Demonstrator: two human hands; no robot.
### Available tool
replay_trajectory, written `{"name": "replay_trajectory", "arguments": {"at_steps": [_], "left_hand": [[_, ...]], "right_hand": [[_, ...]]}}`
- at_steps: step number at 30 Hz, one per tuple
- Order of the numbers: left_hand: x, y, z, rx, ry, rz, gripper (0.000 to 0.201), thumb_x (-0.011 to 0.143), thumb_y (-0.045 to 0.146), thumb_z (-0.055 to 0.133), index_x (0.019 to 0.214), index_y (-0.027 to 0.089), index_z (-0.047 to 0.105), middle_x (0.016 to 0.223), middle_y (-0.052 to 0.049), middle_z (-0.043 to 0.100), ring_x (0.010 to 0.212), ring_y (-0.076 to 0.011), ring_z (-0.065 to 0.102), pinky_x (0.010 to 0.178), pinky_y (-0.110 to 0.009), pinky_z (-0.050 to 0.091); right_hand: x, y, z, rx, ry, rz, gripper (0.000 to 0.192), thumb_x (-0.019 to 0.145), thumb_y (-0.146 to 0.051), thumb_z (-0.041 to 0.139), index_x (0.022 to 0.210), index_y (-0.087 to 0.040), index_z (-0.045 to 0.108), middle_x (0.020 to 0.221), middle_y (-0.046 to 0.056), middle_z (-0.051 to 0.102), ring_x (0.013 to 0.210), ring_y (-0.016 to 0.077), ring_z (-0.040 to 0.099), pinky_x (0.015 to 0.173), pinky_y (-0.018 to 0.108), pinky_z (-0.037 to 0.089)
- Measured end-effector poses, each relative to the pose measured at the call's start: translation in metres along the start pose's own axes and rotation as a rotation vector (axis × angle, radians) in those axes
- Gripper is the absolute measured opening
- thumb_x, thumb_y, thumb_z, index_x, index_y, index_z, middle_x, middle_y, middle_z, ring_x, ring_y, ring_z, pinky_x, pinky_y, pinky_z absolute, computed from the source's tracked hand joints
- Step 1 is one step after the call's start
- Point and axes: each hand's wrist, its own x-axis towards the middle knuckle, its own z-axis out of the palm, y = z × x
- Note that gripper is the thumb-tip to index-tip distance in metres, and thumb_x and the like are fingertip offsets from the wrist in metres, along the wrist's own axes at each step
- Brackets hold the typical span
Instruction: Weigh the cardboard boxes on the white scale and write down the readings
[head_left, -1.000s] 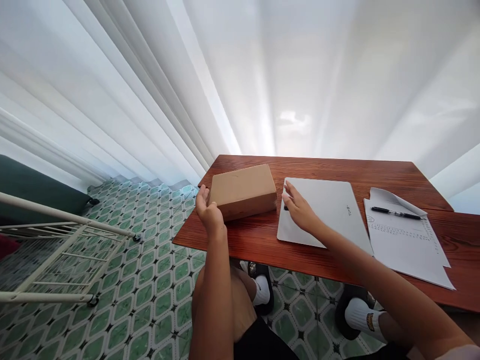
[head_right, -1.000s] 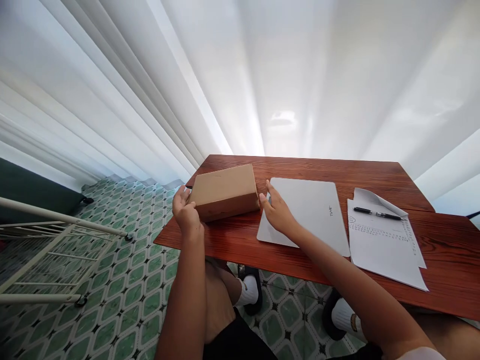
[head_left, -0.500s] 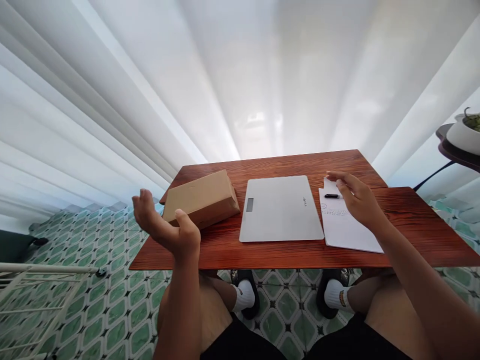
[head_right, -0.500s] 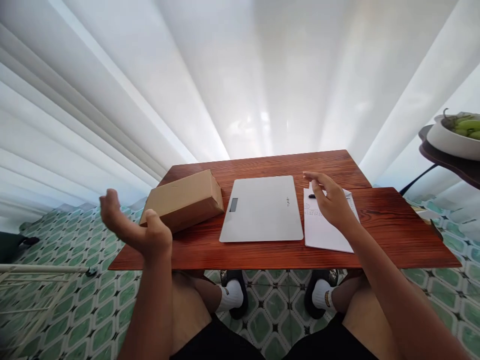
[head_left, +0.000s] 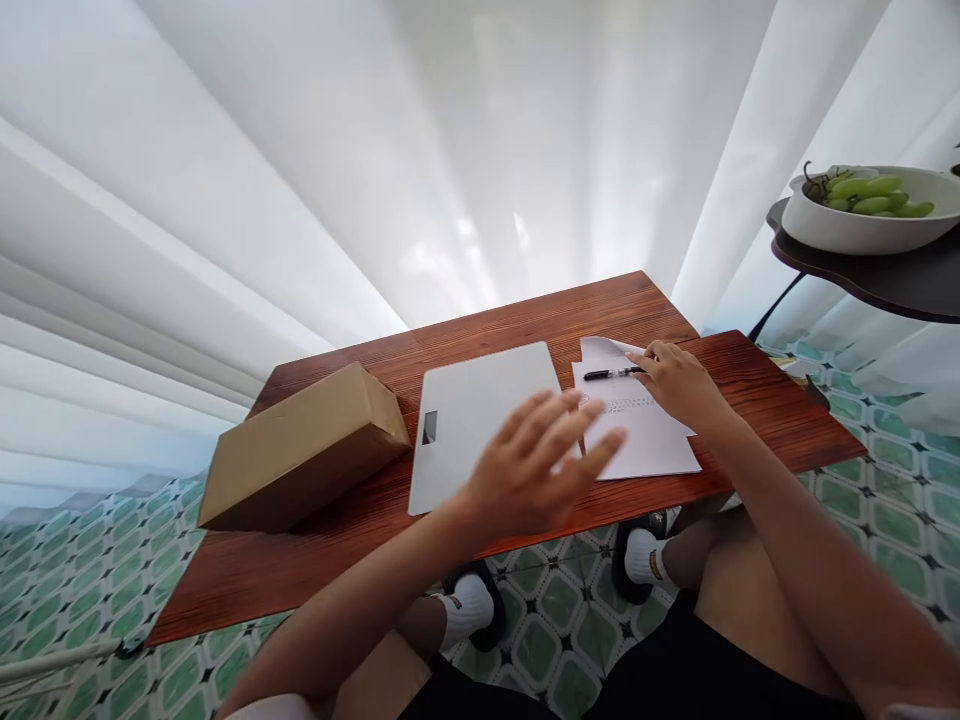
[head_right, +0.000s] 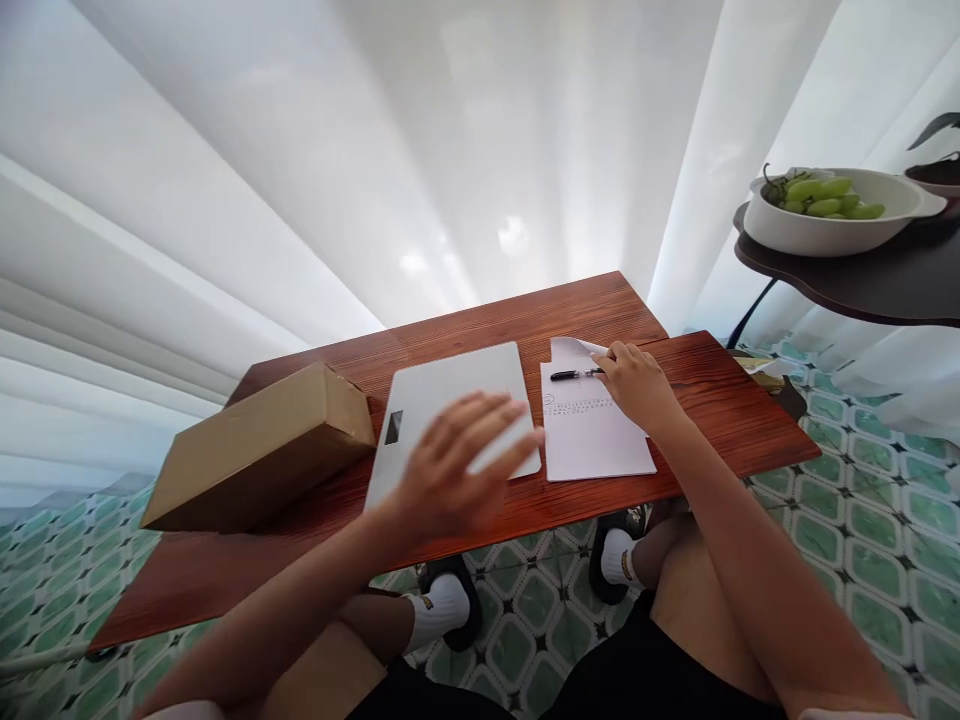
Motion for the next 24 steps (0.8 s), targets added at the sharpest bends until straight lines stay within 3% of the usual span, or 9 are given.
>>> {"name": "replay_trajectory", "arguments": {"at_steps": [4,8,20,24], "left_hand": [[0.004,0.038,0.062,-0.015,-0.175,0.289,0.038,0.102,0.030,0.054,0.136,0.017,0.063,0.142,-0.011,0.061,0.129,-0.0276,0.058,0.113,-0.046,0.045],[-0.005,0.062,0.099,-0.090,-0.278,0.320,0.039,0.102,0.028,0.049,0.136,0.015,0.063,0.143,-0.015,0.060,0.128,-0.0287,0.059,0.109,-0.046,0.046],[-0.028,0.078,0.120,-0.217,-0.345,0.199,0.040,0.099,0.026,0.046,0.131,0.009,0.063,0.140,-0.020,0.061,0.124,-0.0326,0.060,0.100,-0.045,0.048],[-0.029,0.079,0.121,-0.214,-0.338,0.196,0.040,0.099,0.023,0.045,0.131,0.008,0.063,0.139,-0.021,0.061,0.124,-0.0333,0.060,0.100,-0.045,0.047]], "right_hand": [[0.003,0.007,0.008,-0.004,-0.031,-0.037,0.028,0.102,-0.020,0.056,0.123,-0.017,0.075,0.104,0.014,0.068,0.102,0.0320,0.062,0.085,0.044,0.048],[0.005,0.008,0.010,-0.026,-0.053,-0.062,0.022,0.104,-0.026,0.057,0.110,-0.020,0.077,0.103,0.013,0.070,0.100,0.0298,0.062,0.084,0.042,0.047],[0.010,0.008,0.015,-0.038,-0.098,-0.028,0.025,0.109,-0.034,0.046,0.103,-0.018,0.065,0.095,0.015,0.073,0.091,0.0315,0.065,0.080,0.042,0.047],[0.002,0.008,0.000,0.011,0.041,0.095,0.021,0.107,-0.035,0.046,0.107,-0.019,0.059,0.089,0.013,0.070,0.086,0.0301,0.066,0.072,0.037,0.046]]}}
